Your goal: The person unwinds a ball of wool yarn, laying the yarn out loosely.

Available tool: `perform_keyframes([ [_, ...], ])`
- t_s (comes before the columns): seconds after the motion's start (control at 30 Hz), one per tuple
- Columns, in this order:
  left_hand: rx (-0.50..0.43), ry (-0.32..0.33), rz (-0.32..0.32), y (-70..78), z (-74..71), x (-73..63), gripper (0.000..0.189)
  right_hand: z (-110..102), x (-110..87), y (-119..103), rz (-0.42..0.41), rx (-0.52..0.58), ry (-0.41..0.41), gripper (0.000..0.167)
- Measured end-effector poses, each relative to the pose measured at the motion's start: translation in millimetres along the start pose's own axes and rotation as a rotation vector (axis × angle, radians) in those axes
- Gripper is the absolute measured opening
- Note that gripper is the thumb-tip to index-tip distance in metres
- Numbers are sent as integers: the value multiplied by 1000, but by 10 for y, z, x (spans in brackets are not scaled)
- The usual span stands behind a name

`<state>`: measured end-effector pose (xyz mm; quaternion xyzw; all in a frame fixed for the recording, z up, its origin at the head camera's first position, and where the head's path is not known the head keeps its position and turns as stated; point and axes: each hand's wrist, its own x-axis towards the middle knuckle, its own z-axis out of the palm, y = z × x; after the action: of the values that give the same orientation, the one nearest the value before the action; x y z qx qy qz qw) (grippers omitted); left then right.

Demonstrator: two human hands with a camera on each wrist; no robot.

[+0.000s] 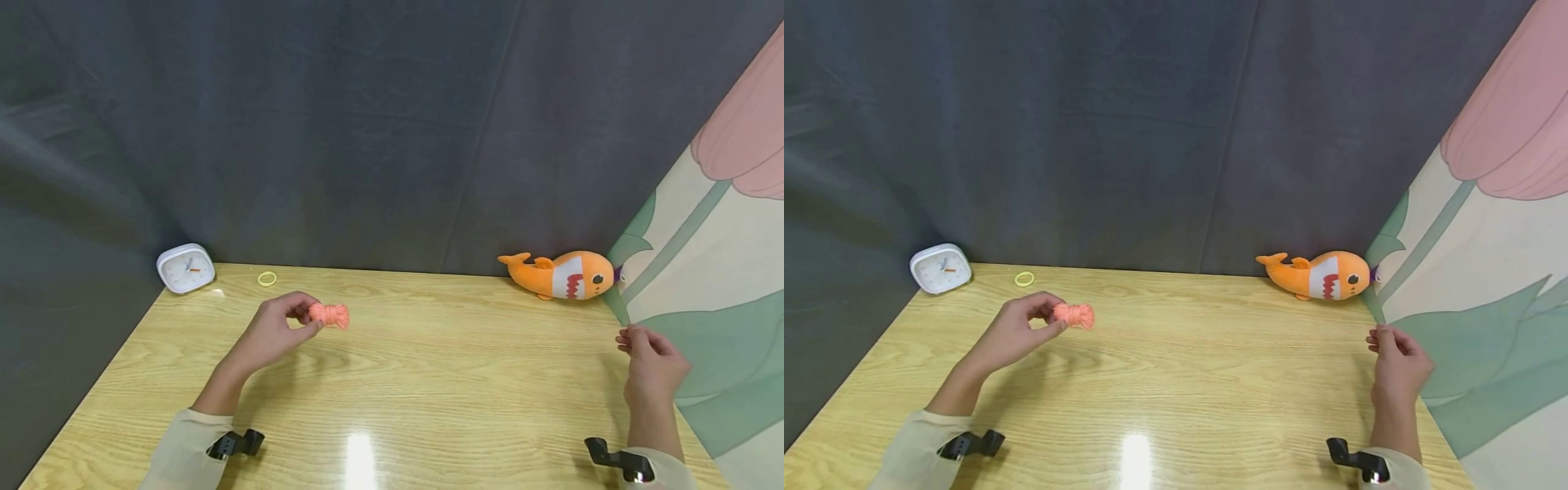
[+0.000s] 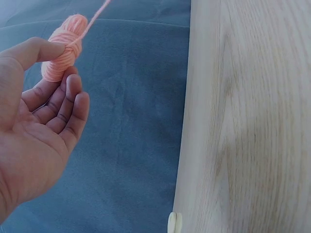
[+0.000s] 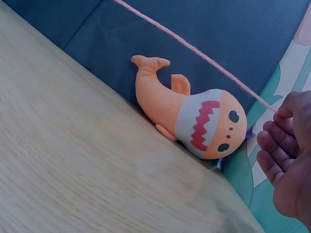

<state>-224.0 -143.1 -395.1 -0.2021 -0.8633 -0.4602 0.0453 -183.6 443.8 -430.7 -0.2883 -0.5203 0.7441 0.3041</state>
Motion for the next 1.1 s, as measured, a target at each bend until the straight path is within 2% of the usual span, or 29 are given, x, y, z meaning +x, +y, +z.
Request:
perform_keyframes([
  [0.23, -17, -19, -15, -21, 40, 6, 15, -28, 31, 97, 21, -124, 6, 10],
  [0.43, -15, -29, -13, -21, 76, 0, 17, 19, 9, 108, -40, -187, 22, 14],
  [0.57, -11, -33, -10, -8, 94, 4, 17, 196, -131, 14, -88, -178, -19, 7],
  [0.67, -13, -36, -10, 1, 104, 4, 17, 407, -300, -3, -149, -157, -106, 5],
  [0.8, -25, -31, -4, 3, 108, -1, 18, 710, -583, 95, -249, -174, -292, 12],
  [0.97, -35, -24, -7, -7, 106, -3, 17, 1053, -965, 300, -308, -305, -564, 27],
  [1.1, -40, -22, -15, -13, 106, 4, 17, 1326, -1240, 498, -363, -403, -732, 27],
])
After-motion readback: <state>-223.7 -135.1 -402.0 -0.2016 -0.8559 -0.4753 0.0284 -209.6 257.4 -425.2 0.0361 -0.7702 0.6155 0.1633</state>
